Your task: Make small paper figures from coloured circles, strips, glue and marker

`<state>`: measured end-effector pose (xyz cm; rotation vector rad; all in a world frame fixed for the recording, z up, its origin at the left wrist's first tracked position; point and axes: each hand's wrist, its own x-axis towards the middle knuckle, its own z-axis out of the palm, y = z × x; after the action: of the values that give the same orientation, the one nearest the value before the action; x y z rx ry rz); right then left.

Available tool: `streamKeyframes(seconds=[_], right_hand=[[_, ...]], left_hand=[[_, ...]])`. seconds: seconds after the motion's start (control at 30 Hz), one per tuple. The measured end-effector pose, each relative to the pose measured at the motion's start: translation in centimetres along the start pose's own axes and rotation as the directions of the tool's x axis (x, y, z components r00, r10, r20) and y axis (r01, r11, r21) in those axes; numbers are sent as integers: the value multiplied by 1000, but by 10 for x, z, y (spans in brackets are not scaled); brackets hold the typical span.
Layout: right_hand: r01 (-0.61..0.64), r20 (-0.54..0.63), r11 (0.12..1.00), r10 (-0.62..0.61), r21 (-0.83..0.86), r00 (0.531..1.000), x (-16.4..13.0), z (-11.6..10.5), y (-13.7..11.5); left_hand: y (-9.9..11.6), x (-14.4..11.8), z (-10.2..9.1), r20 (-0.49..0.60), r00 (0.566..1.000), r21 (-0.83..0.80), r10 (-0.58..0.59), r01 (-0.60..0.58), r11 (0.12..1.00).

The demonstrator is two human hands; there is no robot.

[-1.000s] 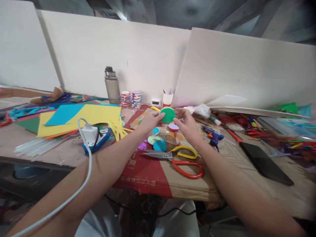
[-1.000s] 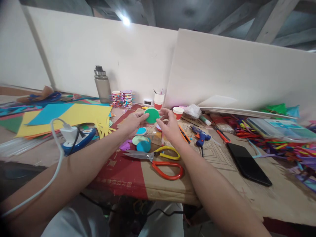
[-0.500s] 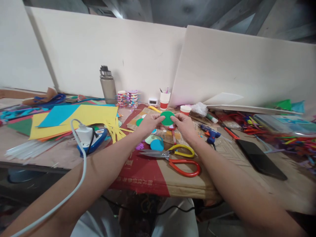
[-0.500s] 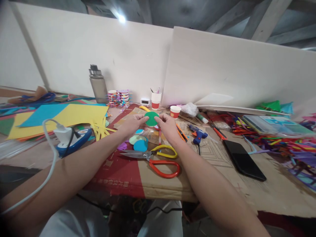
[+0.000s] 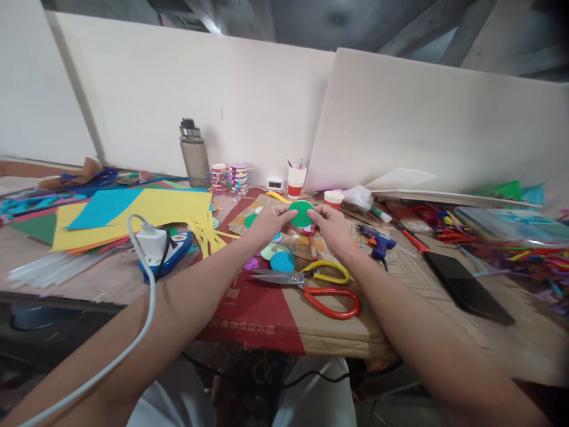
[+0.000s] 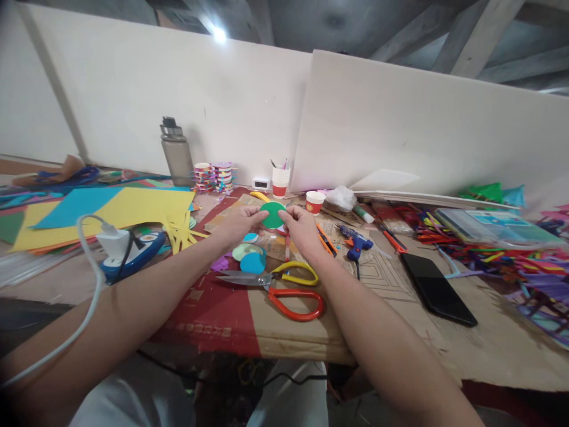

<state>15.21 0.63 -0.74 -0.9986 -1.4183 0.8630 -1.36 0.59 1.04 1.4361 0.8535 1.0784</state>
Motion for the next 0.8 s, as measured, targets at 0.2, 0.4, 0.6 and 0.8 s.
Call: streamKeyframes(seconds=[0.2, 0.4, 0.6, 0.8], right_hand=[[4, 10, 1000, -4, -30, 1000, 0, 0, -1], [27, -8, 997, -28, -75, 1000, 0, -1, -3], [27, -15, 997, -28, -70, 999, 0, -1, -2], [7, 33, 1000, -7, 10, 999, 1, -1, 3]], left_hand=[[-1, 0, -3, 3, 998, 72, 64, -64, 995], [0, 0, -3, -9, 998, 108, 55, -54, 993], [2, 0, -2, -5, 999, 134, 49, -48, 990], [-1, 1, -5, 2, 999, 60, 33, -33, 998]])
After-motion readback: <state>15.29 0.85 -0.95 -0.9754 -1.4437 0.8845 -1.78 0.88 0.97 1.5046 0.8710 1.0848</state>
